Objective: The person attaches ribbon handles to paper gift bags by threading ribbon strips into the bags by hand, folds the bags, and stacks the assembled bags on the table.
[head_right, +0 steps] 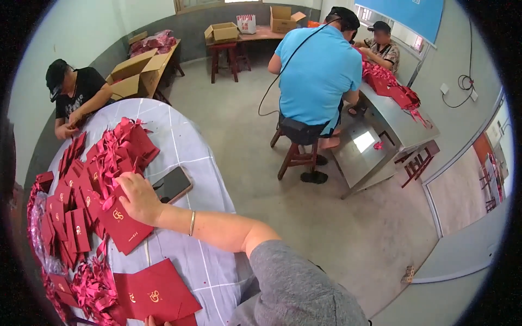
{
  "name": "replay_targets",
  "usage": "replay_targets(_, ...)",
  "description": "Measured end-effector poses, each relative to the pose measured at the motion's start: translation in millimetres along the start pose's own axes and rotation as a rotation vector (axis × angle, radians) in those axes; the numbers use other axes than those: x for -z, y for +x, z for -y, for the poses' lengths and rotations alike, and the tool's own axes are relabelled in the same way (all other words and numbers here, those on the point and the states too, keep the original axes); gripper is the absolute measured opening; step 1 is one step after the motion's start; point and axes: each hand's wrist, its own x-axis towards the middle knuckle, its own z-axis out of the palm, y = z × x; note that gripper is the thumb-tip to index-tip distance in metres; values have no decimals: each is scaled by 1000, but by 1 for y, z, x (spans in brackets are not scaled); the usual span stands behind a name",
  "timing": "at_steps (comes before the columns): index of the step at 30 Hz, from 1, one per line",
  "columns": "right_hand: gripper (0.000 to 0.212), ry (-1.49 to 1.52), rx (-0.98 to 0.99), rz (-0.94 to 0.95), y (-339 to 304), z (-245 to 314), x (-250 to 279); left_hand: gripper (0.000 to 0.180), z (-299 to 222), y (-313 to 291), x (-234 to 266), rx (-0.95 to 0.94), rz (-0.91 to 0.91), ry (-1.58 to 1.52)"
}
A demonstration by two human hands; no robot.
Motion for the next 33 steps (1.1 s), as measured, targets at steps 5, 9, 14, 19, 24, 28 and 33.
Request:
replay_targets(5,48,17,2,-9,-2,-1,6,33,-5,0,0,-55,-26,19)
replay_targets(9,47,20,36,-26,-4,-6,-5,29,-9,0,-2,-80,12,-33)
replay_targets(14,35,12,186,-73,5,-5,-8,38,11,-11,0,231,101,-139)
replay_targets(19,36,-1,151,10,7,-5,5,45,6,5,0,232,100,-125)
replay_targets(24,36,124,172,118,-9,21,-3,49,9,3,-1,259,42,-15)
replay_targets(28,31,162,165,293,-29,47,-1,44,6,0,0,286,3,-66)
replay_targets(33,23,413,177,828,-46,67,0,39,2,4,2,473,10,-289)
